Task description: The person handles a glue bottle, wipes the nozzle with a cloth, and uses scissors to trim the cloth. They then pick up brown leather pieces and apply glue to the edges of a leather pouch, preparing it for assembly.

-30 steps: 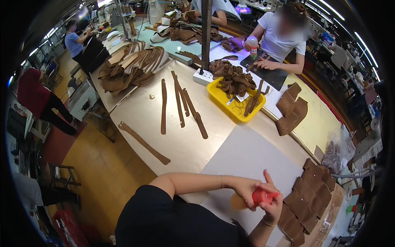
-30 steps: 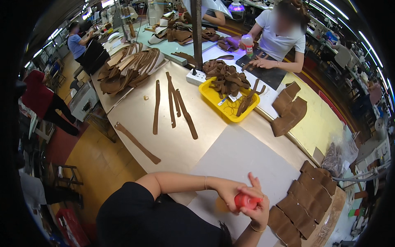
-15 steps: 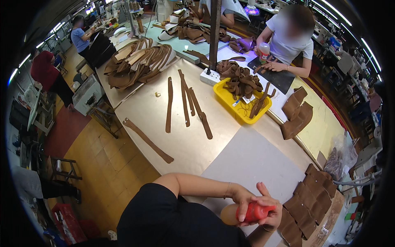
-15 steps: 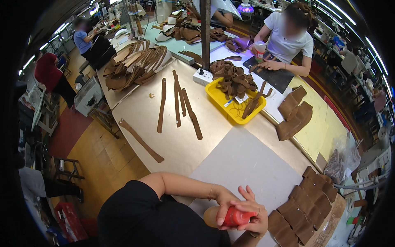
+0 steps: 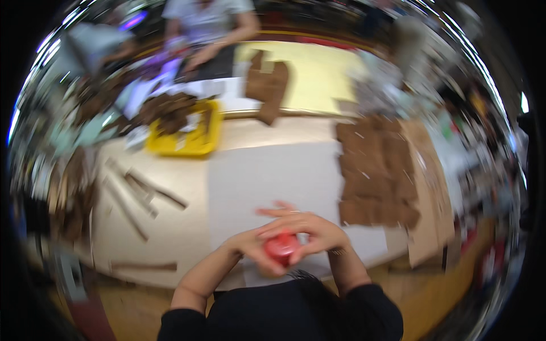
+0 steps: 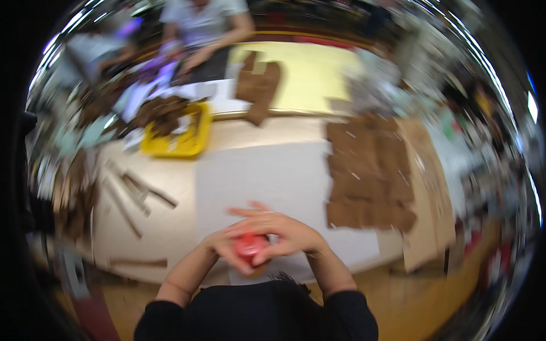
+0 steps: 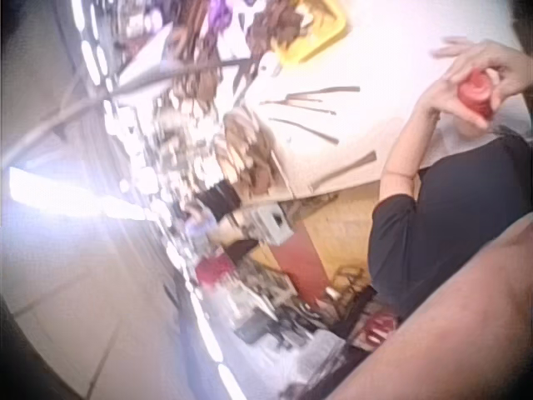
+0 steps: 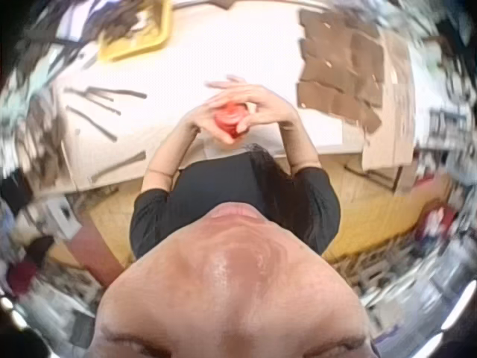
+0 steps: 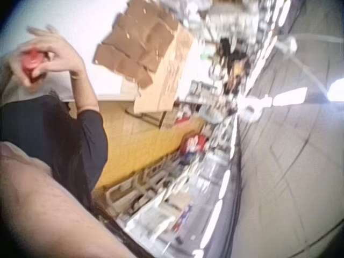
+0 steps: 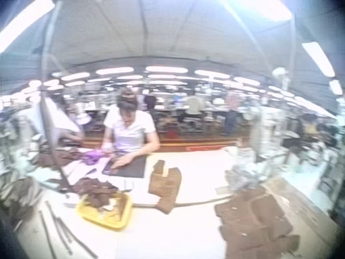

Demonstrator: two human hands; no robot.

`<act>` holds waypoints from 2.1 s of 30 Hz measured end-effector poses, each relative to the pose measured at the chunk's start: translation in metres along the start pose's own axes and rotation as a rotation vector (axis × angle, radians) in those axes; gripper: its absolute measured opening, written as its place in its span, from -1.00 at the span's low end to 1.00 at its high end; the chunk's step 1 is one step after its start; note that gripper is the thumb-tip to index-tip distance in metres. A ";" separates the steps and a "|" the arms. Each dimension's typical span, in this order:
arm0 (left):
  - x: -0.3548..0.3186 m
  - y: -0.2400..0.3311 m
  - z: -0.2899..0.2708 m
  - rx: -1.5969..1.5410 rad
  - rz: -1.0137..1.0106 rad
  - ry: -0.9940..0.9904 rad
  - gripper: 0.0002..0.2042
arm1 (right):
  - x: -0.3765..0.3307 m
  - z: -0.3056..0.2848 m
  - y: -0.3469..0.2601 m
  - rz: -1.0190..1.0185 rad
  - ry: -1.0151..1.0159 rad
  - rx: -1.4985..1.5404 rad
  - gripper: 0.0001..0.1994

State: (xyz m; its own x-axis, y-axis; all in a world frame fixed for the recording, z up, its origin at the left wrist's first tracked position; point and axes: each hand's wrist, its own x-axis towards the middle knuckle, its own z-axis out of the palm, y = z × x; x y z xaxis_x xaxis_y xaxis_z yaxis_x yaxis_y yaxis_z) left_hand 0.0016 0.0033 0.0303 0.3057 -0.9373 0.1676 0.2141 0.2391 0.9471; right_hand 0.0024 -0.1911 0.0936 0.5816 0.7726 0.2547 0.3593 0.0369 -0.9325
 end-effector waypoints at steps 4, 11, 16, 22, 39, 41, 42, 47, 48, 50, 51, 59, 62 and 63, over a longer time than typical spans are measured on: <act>0.036 -0.018 0.010 -0.319 0.262 -0.371 -0.52 | -0.011 0.008 0.006 -0.085 -0.052 0.138 -0.40; 0.014 0.006 -0.011 0.266 -0.122 0.455 -0.61 | -0.019 0.023 0.013 0.178 0.419 -0.175 -0.53; 0.030 0.010 0.007 0.437 -0.143 0.757 -0.64 | -0.019 0.026 0.022 0.147 0.548 -0.286 -0.51; 0.026 0.002 0.012 -0.404 0.090 -0.058 -0.44 | -0.019 0.010 -0.002 0.020 0.178 0.170 -0.53; 0.032 -0.018 0.018 0.472 0.026 0.946 -0.56 | -0.020 0.037 0.026 0.197 0.595 -0.321 -0.56; 0.033 -0.037 0.011 0.522 0.085 1.010 -0.53 | -0.021 0.041 0.034 0.183 0.607 -0.381 -0.53; 0.034 -0.043 0.009 0.508 0.114 1.033 -0.53 | -0.022 0.043 0.039 0.176 0.609 -0.407 -0.51; 0.035 -0.090 -0.022 0.582 0.280 1.080 -0.54 | -0.036 0.055 0.041 0.122 0.740 -0.560 -0.39; 0.034 -0.097 -0.032 0.572 0.264 1.090 -0.54 | -0.046 0.051 0.036 0.105 0.754 -0.495 -0.37; 0.033 -0.101 -0.042 0.577 0.181 1.092 -0.53 | -0.077 0.048 0.035 0.081 0.766 -0.418 -0.43; 0.029 -0.096 -0.039 0.517 0.166 1.094 -0.51 | -0.097 0.046 0.030 0.157 0.704 -0.205 -0.50; 0.025 -0.082 -0.025 0.532 0.180 1.052 -0.40 | -0.283 0.117 -0.009 0.730 0.518 0.157 -0.81; 0.014 -0.094 -0.046 0.606 0.178 1.015 -0.33 | -0.343 0.153 0.034 1.005 0.728 0.119 -0.78; 0.010 -0.093 -0.045 0.665 0.173 1.038 -0.30 | -0.353 0.167 0.056 1.148 0.723 0.072 -0.75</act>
State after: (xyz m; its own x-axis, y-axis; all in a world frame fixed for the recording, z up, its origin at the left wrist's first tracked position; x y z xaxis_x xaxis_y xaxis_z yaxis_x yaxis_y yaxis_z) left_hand 0.0270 -0.0168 -0.0684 0.9363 -0.1905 0.2950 -0.3203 -0.1190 0.9398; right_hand -0.3045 -0.3557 -0.0908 0.7827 -0.1113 -0.6124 -0.6080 -0.3471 -0.7140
